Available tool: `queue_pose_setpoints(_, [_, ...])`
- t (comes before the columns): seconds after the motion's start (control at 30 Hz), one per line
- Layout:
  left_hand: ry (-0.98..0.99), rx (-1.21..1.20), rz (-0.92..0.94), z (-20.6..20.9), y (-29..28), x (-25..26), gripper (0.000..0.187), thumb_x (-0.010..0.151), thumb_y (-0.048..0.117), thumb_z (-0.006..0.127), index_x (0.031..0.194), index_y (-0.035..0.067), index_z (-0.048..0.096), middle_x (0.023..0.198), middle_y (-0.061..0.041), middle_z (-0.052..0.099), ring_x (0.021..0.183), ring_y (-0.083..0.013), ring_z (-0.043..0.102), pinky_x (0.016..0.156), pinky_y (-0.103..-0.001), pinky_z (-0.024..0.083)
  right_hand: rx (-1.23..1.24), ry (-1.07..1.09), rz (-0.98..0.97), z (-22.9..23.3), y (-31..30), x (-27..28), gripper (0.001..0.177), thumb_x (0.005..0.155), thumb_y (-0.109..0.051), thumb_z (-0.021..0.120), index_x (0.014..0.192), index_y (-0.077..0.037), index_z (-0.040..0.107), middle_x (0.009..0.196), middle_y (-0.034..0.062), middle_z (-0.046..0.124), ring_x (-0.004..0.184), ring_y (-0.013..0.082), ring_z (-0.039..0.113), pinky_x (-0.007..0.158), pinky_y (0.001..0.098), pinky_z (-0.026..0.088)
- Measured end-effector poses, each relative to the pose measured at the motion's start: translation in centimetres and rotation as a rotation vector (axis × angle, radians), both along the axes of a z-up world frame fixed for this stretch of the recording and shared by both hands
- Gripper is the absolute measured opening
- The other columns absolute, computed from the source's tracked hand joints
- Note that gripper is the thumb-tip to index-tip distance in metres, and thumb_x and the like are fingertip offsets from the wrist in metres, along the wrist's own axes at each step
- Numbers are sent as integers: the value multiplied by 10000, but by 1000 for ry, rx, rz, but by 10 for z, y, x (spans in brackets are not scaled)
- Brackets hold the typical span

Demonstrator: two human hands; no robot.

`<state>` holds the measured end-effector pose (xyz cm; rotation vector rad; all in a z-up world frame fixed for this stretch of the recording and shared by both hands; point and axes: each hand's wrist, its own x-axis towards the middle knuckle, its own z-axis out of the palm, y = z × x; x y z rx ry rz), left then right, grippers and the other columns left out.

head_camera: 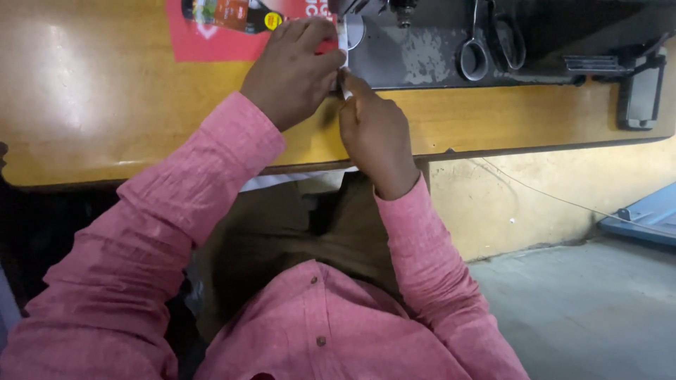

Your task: The person sews a white strip of material onto the edges of various printed paper sheets using a sewing machine. They handle multiple sheets, including advertisements for food products, aligning them under the needle and guiding them through the machine.

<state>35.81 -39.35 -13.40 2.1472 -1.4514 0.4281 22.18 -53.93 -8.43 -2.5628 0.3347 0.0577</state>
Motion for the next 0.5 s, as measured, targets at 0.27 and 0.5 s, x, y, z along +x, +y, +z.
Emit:
queue_pose_setpoints(0.27, [92,61,-112,0,13,-30,267,1037,373,756,1146,131,783,1379,-80,702,1322,-352,595,1072,-543,456,58,-88,-45,9,27,-77,485,1073,-149,456,1549,-138,549,1252,207,789,799,480,720,667,579,511])
queue_pose_setpoints(0.5, [146,96,-77,19,24,-88,454,971,516,820,1157,114,724,1415,-135,647,1352,-390,558,1111,-552,435,66,-44,-30,-17,50,-162,564,1107,-162,445,1668,-164,389,1707,28,489,754,418,728,635,517,539])
